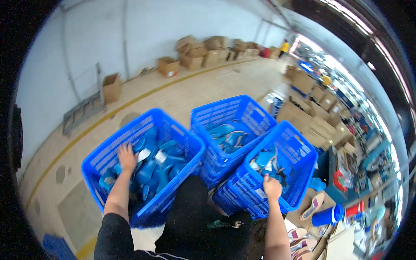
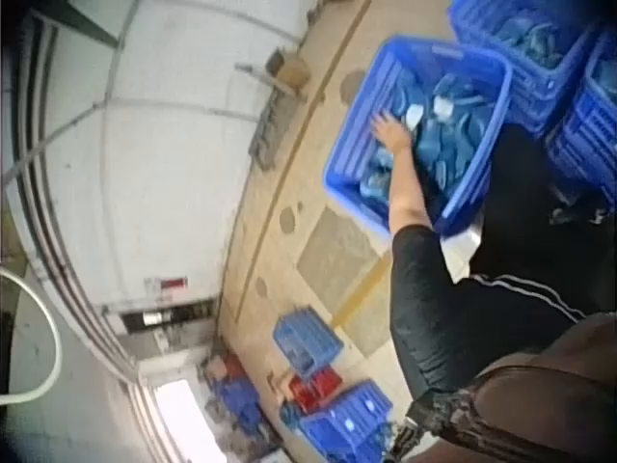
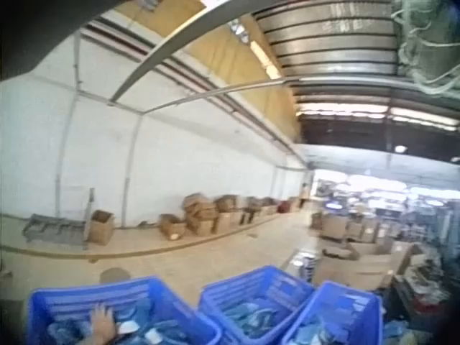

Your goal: Hammer the sole and edges of blue high-heeled shoes to ensure proper adhesion and shape.

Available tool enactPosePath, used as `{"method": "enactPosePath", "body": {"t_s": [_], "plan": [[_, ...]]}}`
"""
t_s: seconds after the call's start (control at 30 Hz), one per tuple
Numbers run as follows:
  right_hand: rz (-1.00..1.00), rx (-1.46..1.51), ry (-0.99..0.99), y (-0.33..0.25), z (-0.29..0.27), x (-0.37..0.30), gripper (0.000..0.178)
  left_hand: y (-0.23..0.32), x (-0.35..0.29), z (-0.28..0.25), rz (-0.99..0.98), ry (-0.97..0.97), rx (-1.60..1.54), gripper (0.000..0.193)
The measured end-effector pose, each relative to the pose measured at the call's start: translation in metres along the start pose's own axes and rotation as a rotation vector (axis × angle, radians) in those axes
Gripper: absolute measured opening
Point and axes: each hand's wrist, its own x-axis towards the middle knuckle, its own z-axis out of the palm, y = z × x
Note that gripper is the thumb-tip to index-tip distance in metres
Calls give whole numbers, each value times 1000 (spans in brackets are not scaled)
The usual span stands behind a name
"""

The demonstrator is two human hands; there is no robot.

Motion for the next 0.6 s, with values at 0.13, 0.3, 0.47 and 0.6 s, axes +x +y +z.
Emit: {"method": "enactPosePath", "body": {"t_s": [0.13,0.3,0.47,0.6], "plan": [[42,17,-23,11,-7,-3,58,8,35,6,55,-460,259,85],[19,41,4,7,-5,-1,58,-12,53,32,55,-426,402,47],[2,72,-18,-4,-5,1,57,-44,42,28,150,-317,383,40],[9,85,40,2,-2,-2,60,-26,18,-21,239,-415,287,77]]}}
